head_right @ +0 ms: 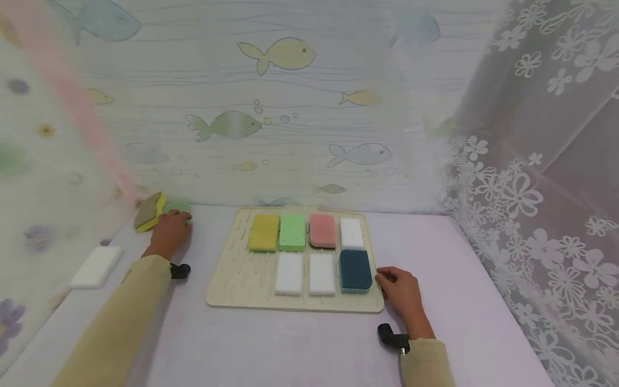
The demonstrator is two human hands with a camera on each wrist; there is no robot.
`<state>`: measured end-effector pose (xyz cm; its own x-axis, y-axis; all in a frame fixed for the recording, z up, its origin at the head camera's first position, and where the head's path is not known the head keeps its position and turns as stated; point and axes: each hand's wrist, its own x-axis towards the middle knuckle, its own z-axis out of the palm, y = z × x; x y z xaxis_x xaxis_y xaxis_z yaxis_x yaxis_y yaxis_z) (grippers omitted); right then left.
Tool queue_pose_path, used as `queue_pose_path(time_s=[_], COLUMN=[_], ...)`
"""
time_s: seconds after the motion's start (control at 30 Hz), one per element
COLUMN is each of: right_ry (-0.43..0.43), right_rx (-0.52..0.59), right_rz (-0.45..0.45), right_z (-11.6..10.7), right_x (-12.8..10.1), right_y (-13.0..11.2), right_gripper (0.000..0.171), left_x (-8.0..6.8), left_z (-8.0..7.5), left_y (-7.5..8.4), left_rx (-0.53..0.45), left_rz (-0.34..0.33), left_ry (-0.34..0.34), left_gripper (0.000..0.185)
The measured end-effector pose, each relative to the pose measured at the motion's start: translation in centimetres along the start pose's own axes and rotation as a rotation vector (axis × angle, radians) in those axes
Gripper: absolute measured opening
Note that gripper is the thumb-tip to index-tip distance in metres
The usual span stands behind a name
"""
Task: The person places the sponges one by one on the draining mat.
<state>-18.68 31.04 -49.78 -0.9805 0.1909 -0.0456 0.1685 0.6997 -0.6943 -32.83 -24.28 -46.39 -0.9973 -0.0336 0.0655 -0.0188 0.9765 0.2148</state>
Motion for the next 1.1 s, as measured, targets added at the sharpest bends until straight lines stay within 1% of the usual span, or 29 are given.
queue_pose_path(time_s=[0.17,0.2,0.23,0.27,0.4,0.43,0.47,0.5,0.53,0.63,0.73,0.9,1.1], right_ry=[0.006,0.006,0.005,0.000,-0.011,-0.006,0.001,0.008,0.014,0.011,-0.003,0.005,-0.001], right_rx=[-0.003,-0.005,-0.005,-0.004,0.000,-0.001,-0.003,-0.008,-0.010,-0.009,-0.013,-0.027,-0.011], right_rz=[0.000,-0.002,-0.003,-0.005,-0.023,-0.026,-0.029,-0.032,-0.034,-0.028,-0.019,-0.015,-0.046], right_z=[-0.1,-0.1,-0.1,-0.1,-0.5,-0.7,-0.9,-1.0,-1.2,-1.3,-1.2,-0.9,-0.8], right_x=[0.0,0.0,0.0,0.0,0.0,0.1,0.1,0.2,0.2,0.3,0.2,0.0,0.1], right_y=[0.2,0.2,0.2,0.2,0.3,0.3,0.3,0.3,0.4,0.4,0.5,0.5,0.3], right_gripper=[0.035,0.035,0.035,0.036,0.038,0.037,0.037,0.036,0.036,0.036,0.038,0.037,0.035], left_x=[-0.6,-0.8,-1.0,-1.2,-1.9,-2.0,-2.1,-2.1,-2.1,-2.2,-2.3,-2.8,-4.2], left_z=[-0.3,-0.5,-0.7,-1.0,-2.7,-3.2,-3.5,-3.9,-4.0,-4.0,-3.5,-2.4,-1.8], left_y=[0.6,0.6,0.6,0.5,-0.1,-0.1,-0.1,0.0,0.1,0.5,1.1,2.4,3.9], left_rx=[-0.008,-0.015,-0.028,-0.036,-0.105,-0.118,-0.117,-0.129,-0.132,-0.115,-0.107,-0.105,-0.086], left_rz=[0.032,0.040,0.046,0.052,0.070,0.077,0.084,0.089,0.094,0.100,0.119,0.157,0.177], left_ry=[-0.007,-0.001,0.023,0.059,0.270,0.305,0.323,0.325,0.310,0.248,0.227,0.195,0.175], left_gripper=[0.035,0.035,0.035,0.034,0.029,0.029,0.029,0.029,0.029,0.031,0.031,0.031,0.030])
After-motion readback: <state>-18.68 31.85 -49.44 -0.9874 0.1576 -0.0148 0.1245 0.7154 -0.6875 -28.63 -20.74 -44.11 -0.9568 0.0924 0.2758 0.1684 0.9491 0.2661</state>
